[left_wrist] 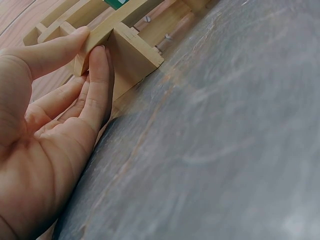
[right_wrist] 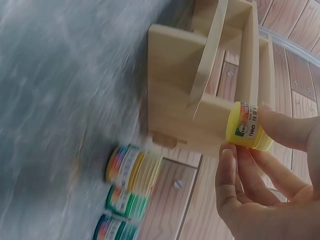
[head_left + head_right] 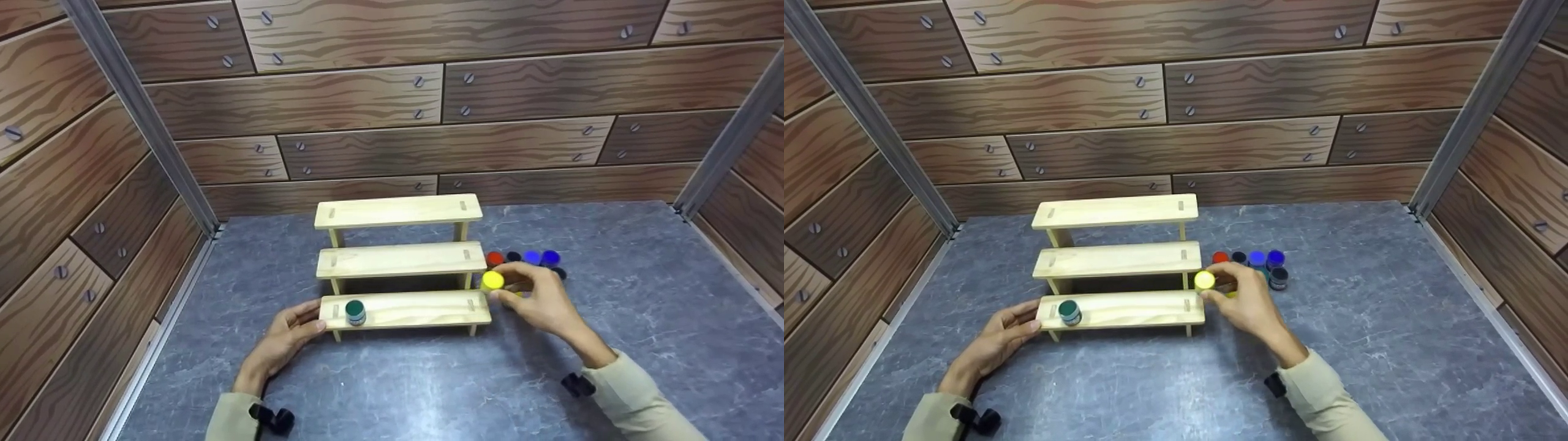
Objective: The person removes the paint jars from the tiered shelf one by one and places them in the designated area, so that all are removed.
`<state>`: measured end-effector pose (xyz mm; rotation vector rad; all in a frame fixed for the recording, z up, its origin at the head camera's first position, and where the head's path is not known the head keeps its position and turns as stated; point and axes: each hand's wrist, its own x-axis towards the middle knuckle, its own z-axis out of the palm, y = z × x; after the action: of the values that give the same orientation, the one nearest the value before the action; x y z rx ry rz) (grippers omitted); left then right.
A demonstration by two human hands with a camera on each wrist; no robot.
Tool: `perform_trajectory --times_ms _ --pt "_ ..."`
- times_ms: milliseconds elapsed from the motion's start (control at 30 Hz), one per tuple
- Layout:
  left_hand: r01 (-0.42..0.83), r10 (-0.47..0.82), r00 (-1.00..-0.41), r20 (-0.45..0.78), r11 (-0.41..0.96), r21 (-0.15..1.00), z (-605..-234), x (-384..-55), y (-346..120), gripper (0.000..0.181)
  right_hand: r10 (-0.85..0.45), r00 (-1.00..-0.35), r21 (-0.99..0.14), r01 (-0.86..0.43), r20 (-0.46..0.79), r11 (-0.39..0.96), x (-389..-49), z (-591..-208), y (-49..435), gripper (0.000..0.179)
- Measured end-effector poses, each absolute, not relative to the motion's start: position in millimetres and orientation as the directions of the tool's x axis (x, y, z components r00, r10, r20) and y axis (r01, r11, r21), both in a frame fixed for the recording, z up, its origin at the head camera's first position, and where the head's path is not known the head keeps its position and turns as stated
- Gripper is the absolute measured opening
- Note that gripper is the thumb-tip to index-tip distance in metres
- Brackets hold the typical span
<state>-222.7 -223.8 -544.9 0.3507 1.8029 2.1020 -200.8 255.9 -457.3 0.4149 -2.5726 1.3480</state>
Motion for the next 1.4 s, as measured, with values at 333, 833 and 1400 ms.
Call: perform_trajectory --times_ms 333,833,1400 --pt "-0.082 0.430 -0.902 -0.021 -0.122 0.989 -545 -222 -224 0.073 -0.095 -0.960 -0.764 -0.266 0.262 0.588 -200 -460 287 0.040" --pt "-0.093 0.427 -0.904 -0.031 -0.124 0.988 -542 -221 -224 0.073 -0.050 -0.969 -0.751 -0.220 0.242 0.622 -207 -480 320 0.041" --pt "-0.102 0.419 -0.907 -0.046 -0.113 0.988 -544 -222 -224 0.073 -0.051 -0.992 -0.708 -0.118 0.115 0.697 -210 -491 325 0.035"
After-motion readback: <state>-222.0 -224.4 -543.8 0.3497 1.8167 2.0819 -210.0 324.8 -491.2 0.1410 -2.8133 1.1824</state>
